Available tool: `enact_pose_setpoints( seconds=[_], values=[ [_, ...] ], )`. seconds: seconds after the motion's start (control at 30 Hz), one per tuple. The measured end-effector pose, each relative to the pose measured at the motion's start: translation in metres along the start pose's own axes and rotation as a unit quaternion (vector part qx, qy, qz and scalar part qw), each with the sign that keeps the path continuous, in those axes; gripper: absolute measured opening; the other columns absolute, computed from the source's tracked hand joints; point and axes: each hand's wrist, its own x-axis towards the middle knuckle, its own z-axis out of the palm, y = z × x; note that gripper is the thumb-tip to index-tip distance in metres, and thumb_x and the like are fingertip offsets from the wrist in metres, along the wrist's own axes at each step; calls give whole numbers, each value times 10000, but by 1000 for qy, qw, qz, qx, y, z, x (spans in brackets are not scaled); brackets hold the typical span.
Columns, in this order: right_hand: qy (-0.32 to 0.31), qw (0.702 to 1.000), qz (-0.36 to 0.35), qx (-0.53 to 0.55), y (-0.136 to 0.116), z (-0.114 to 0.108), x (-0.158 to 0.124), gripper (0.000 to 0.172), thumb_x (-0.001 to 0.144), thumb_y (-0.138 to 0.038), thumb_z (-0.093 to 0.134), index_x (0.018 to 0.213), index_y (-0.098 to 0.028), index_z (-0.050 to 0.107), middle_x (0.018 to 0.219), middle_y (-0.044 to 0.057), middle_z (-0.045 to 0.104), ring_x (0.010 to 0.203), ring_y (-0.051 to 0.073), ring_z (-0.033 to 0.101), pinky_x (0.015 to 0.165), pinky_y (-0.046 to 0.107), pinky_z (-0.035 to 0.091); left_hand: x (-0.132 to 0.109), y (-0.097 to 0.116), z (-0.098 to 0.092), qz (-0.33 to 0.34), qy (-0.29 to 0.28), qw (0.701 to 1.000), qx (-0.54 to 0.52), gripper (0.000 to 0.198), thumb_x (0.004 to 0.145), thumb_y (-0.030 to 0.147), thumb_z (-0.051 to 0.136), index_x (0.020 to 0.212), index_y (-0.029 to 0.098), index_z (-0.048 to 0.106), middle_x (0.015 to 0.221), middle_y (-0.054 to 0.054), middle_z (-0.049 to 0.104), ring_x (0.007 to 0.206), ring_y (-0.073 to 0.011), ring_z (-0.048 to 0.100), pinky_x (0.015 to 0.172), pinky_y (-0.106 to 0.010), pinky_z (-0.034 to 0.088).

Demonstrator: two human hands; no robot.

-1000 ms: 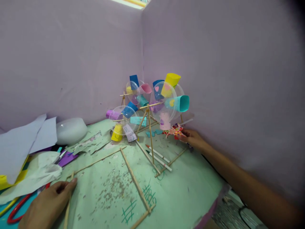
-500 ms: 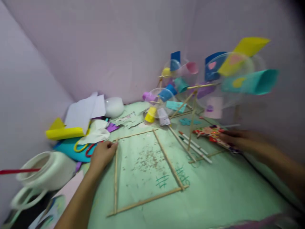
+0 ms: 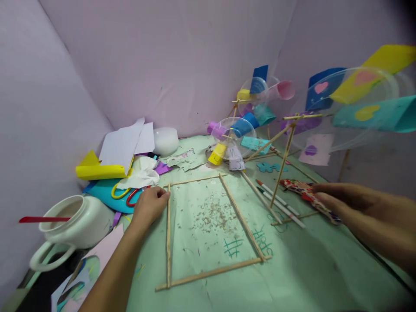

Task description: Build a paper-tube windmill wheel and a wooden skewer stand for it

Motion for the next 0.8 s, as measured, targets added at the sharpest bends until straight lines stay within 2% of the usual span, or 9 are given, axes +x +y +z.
enact_pose_setpoints(
  seconds=[0.03,0.1,0.2,0.3,0.4,0.5,0.7,0.8],
  values=[
    [-7,999,-12,-32,-23,12,-6,239,649,-523,647,823,-375,713,872,42,722,772,283,630,679,406,440,0,0,0,0,2,1000,0,268,719,392,464,656,179,615,708,-65,663,716,-221,585,614,-293,382],
    [-49,996,-65,-30,-63,40,-6,250,667,-479,595,801,-313,725,861,28,731,784,267,645,686,377,466,0,0,0,-3,6,1000,0,272,724,387,455,679,176,621,727,-65,669,725,-217,587,617,-286,385],
    [-96,987,-108,-76,-94,87,15,224,747,-329,544,840,-231,722,828,36,731,746,215,645,670,313,454,-1,0,1,-7,9,1000,5,283,734,396,449,670,176,617,722,-61,669,720,-212,589,611,-281,382],
    [-110,973,-109,-173,-94,124,41,214,777,-256,539,854,-184,725,836,60,730,767,212,640,634,283,410,-2,1,1,-13,8,1000,15,286,740,402,450,635,182,601,697,-60,661,713,-217,588,592,-284,366],
    [-122,962,-90,-225,-81,146,51,228,787,-287,537,856,-184,728,837,74,729,775,222,642,583,269,374,-3,3,2,-22,9,1000,20,278,752,397,440,640,193,592,703,-54,659,718,-218,586,587,-285,356],
    [-123,963,-84,-225,-70,157,49,238,794,-305,528,873,-198,725,862,71,731,817,226,647,597,265,379,-4,4,3,-28,8,999,20,279,763,404,428,639,205,580,712,-47,655,729,-219,586,594,-288,353],
    [-79,971,-71,-216,-63,170,51,336,814,-168,459,1071,-174,675,963,107,718,895,238,642,697,286,406,-6,4,4,-55,3,998,27,292,772,423,407,648,225,582,741,-46,658,761,-237,590,595,-298,352],
    [-82,971,-67,-215,-62,175,55,312,810,-170,473,1028,-194,695,962,93,720,897,235,640,683,282,405,-5,6,4,-66,-4,997,33,288,769,422,405,670,236,601,770,-48,669,786,-249,596,602,-304,358]
  ],
)
